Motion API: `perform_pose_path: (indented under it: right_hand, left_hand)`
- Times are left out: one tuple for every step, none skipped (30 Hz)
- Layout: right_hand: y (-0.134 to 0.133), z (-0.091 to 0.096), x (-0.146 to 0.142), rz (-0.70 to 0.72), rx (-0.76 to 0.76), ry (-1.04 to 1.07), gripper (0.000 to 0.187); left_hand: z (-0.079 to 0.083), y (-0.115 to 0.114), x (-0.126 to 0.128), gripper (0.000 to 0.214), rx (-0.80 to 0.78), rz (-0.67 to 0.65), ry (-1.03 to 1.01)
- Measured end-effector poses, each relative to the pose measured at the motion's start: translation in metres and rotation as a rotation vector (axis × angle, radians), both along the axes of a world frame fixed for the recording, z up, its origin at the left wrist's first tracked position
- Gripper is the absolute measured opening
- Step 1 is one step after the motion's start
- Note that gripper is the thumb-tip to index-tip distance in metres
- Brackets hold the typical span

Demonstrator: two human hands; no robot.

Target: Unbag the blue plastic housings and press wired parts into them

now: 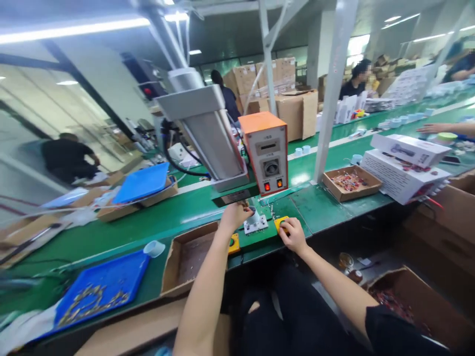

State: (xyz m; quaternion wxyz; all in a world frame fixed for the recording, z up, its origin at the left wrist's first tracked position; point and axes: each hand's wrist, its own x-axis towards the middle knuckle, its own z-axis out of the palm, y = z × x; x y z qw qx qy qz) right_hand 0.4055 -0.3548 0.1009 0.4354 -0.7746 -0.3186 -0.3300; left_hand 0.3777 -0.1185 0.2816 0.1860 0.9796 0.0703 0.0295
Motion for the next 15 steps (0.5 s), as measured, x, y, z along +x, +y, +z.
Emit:
perform_pose_path:
  right_hand:
    - [0.000, 0.001, 0.000, -0.001, 0.002, -0.005, 0.021]
    - [-0.001, 0.002, 0.000, -0.003, 0.002, -0.010, 0.021]
    - [-0.001, 0.002, 0.001, -0.003, 0.001, -0.014, 0.021]
    - [-0.002, 0.002, 0.001, -0.001, -0.002, -0.018, 0.021]
    - [-0.002, 0.002, 0.002, 0.002, -0.006, -0.022, 0.021]
    - [-0.002, 0.001, 0.003, 0.007, -0.010, -0.027, 0.021]
    - [-0.003, 0.000, 0.005, 0.010, -0.013, -0.032, 0.021]
    - [-0.002, -0.001, 0.007, 0.012, -0.014, -0.038, 0.020]
    - [-0.002, -0.002, 0.009, 0.010, -0.015, -0.043, 0.019]
    - [-0.001, -0.002, 0.012, 0.004, -0.013, -0.046, 0.018]
    - [0.001, -0.003, 0.014, -0.005, -0.010, -0.046, 0.017]
    - [0.002, -0.004, 0.016, -0.019, -0.011, -0.043, 0.016]
    - [0.004, -0.005, 0.017, -0.035, -0.015, -0.037, 0.016]
    - [0.006, -0.005, 0.018, -0.049, -0.023, -0.030, 0.016]
    - [0.007, -0.005, 0.019, -0.060, -0.030, -0.024, 0.018]
  left_hand:
    - [0.001, 0.000, 0.003, 0.015, -0.023, 0.005, 0.008]
    - [0.002, 0.000, 0.005, 0.014, -0.048, 0.014, 0.019]
    - [0.002, 0.002, 0.006, 0.016, -0.071, 0.031, 0.030]
    - [0.002, 0.004, 0.004, 0.019, -0.092, 0.051, 0.033]
    - [-0.001, 0.008, -0.001, 0.024, -0.114, 0.072, 0.017]
    - [-0.006, 0.012, -0.010, 0.029, -0.130, 0.094, -0.023]
    - [-0.014, 0.016, -0.023, 0.034, -0.128, 0.122, -0.079]
    - [-0.025, 0.019, -0.039, 0.037, -0.102, 0.163, -0.140]
    - [-0.038, 0.021, -0.056, 0.038, -0.057, 0.214, -0.191]
    - [-0.053, 0.022, -0.074, 0.038, -0.001, 0.265, -0.216]
    - [-0.067, 0.022, -0.089, 0.036, 0.054, 0.306, -0.215]
    - [-0.080, 0.021, -0.102, 0.035, 0.098, 0.327, -0.199]
    - [-0.089, 0.020, -0.110, 0.034, 0.130, 0.321, -0.183]
    - [-0.095, 0.020, -0.114, 0.034, 0.157, 0.294, -0.170]
    - [-0.096, 0.020, -0.115, 0.035, 0.182, 0.260, -0.158]
